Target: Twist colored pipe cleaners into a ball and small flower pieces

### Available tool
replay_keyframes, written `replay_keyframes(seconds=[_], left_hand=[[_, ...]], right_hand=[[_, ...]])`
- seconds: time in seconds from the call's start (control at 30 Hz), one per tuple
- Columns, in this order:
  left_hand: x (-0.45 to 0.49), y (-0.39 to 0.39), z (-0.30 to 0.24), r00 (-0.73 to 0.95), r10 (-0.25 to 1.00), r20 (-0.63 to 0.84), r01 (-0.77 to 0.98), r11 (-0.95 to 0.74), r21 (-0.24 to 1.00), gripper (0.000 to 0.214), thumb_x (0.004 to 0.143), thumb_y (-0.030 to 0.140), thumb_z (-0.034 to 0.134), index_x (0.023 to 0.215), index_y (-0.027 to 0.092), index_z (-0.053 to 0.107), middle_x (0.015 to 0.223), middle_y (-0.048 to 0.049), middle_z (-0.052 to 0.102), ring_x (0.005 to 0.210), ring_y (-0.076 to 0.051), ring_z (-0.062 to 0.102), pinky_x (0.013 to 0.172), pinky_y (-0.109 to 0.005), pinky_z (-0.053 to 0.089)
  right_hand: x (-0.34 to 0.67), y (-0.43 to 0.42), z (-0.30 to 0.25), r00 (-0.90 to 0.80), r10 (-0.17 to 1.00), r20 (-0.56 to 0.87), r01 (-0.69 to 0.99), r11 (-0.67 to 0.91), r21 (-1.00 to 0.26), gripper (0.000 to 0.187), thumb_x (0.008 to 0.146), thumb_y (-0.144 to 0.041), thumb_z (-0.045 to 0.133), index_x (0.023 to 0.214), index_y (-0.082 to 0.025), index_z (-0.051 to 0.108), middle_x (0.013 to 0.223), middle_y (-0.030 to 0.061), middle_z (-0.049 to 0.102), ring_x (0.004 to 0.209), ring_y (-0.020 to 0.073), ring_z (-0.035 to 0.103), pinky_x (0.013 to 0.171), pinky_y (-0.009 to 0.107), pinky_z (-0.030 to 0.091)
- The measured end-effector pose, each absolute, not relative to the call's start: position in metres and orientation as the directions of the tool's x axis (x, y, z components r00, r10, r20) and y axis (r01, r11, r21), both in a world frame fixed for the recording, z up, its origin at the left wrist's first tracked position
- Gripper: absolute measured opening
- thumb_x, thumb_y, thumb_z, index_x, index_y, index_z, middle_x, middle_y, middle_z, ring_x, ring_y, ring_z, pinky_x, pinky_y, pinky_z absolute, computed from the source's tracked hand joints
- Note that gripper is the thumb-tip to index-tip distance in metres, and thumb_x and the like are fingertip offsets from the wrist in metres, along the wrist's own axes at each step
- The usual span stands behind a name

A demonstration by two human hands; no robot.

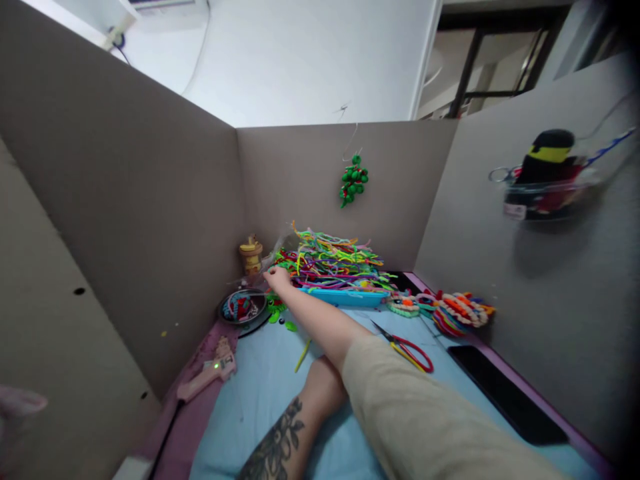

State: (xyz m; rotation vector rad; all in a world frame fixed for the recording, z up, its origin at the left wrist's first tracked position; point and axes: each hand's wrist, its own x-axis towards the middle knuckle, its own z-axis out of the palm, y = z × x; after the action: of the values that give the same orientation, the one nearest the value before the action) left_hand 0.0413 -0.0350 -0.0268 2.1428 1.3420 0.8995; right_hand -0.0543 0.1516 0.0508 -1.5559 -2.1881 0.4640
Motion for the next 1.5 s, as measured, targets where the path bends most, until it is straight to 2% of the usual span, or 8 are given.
replay_keyframes(seconds=[0.23,0.47,0.7,0.8,0.9,1.0,1.2,1.5], left_hand=[[0.044,-0.038,-0.021,0.332,0.896,0.295,0.718,-0.443,0.536,0.030,0.076,0.023,0.044,0.104,0.018,0.055,0.101,-0.0100,0.062,0.088,-0.023,0.057,0.075,-0.032,0.044],[0.044,-0.043,-0.018,0.321,0.901,0.293,0.690,-0.434,0.580,0.037,0.074,0.023,0.049,0.111,0.020,0.051,0.102,-0.0078,0.060,0.094,-0.022,0.054,0.081,-0.032,0.042],[0.035,-0.028,-0.013,-0.035,0.911,0.410,0.400,-0.363,0.842,0.030,0.078,0.034,0.048,0.098,0.015,0.060,0.107,-0.0098,0.057,0.086,-0.018,0.053,0.077,-0.032,0.042],[0.021,-0.021,-0.004,-0.102,0.971,0.216,-0.065,-0.224,0.973,0.040,0.079,0.041,0.047,0.109,0.014,0.056,0.099,-0.0095,0.059,0.064,-0.011,0.051,0.058,-0.025,0.042],[0.006,-0.019,0.005,-0.099,0.959,0.265,-0.532,-0.276,0.800,0.045,0.076,0.037,0.056,0.119,0.028,0.045,0.116,-0.0049,0.052,0.069,-0.007,0.051,0.059,-0.020,0.041],[-0.003,-0.018,0.008,-0.136,0.965,0.224,-0.716,-0.252,0.651,0.029,0.077,0.033,0.057,0.106,0.029,0.052,0.104,-0.0007,0.056,0.063,-0.005,0.048,0.052,-0.016,0.038],[-0.003,-0.010,0.002,-0.132,0.979,0.156,-0.776,-0.200,0.599,0.012,0.076,0.027,0.059,0.085,0.020,0.055,0.079,0.0011,0.056,0.056,-0.004,0.047,0.045,-0.014,0.035],[-0.010,-0.001,-0.006,-0.294,0.953,0.079,-0.379,-0.192,0.905,0.030,0.066,0.035,0.066,0.087,0.013,0.060,0.099,-0.0076,0.061,0.066,-0.007,0.056,0.059,-0.018,0.045]], right_hand=[[-0.040,0.138,0.084,-0.339,0.869,0.362,0.673,0.492,-0.552,0.028,0.080,-0.028,0.038,0.077,-0.018,0.064,0.079,0.0045,0.062,0.073,0.0152,0.054,0.065,0.024,0.040],[-0.012,0.119,0.138,-0.603,0.461,0.651,0.207,0.878,-0.431,0.020,0.077,-0.026,0.046,0.066,-0.015,0.058,0.083,0.0023,0.057,0.081,0.0111,0.050,0.076,0.021,0.037],[0.054,0.095,0.161,-0.644,0.551,0.531,-0.245,0.509,-0.825,0.023,0.077,-0.037,0.049,0.078,-0.015,0.055,0.070,-0.0011,0.056,0.064,0.0083,0.051,0.063,0.021,0.042],[0.100,0.078,0.133,-0.761,0.531,0.373,-0.194,0.362,-0.912,0.028,0.072,-0.041,0.056,0.078,-0.014,0.056,0.064,-0.0006,0.056,0.057,0.0087,0.051,0.057,0.021,0.042],[0.145,0.061,0.098,-0.764,0.576,0.290,-0.062,0.382,-0.922,0.026,0.071,-0.038,0.058,0.078,-0.013,0.061,0.061,-0.0005,0.056,0.054,0.0083,0.050,0.054,0.021,0.041],[0.184,0.047,0.070,-0.720,0.654,0.230,0.081,0.409,-0.909,0.025,0.070,-0.035,0.058,0.079,-0.013,0.064,0.059,0.0004,0.058,0.053,0.0086,0.051,0.053,0.021,0.041],[0.228,0.037,0.036,-0.640,0.752,0.156,0.290,0.424,-0.858,0.018,0.069,-0.024,0.051,0.077,-0.014,0.064,0.065,0.0031,0.063,0.056,0.0109,0.055,0.055,0.022,0.044],[0.270,0.053,0.003,-0.337,0.878,0.341,0.594,0.479,-0.646,0.013,0.070,-0.022,0.047,0.074,-0.019,0.059,0.067,0.0008,0.062,0.064,0.0137,0.056,0.060,0.022,0.040]])
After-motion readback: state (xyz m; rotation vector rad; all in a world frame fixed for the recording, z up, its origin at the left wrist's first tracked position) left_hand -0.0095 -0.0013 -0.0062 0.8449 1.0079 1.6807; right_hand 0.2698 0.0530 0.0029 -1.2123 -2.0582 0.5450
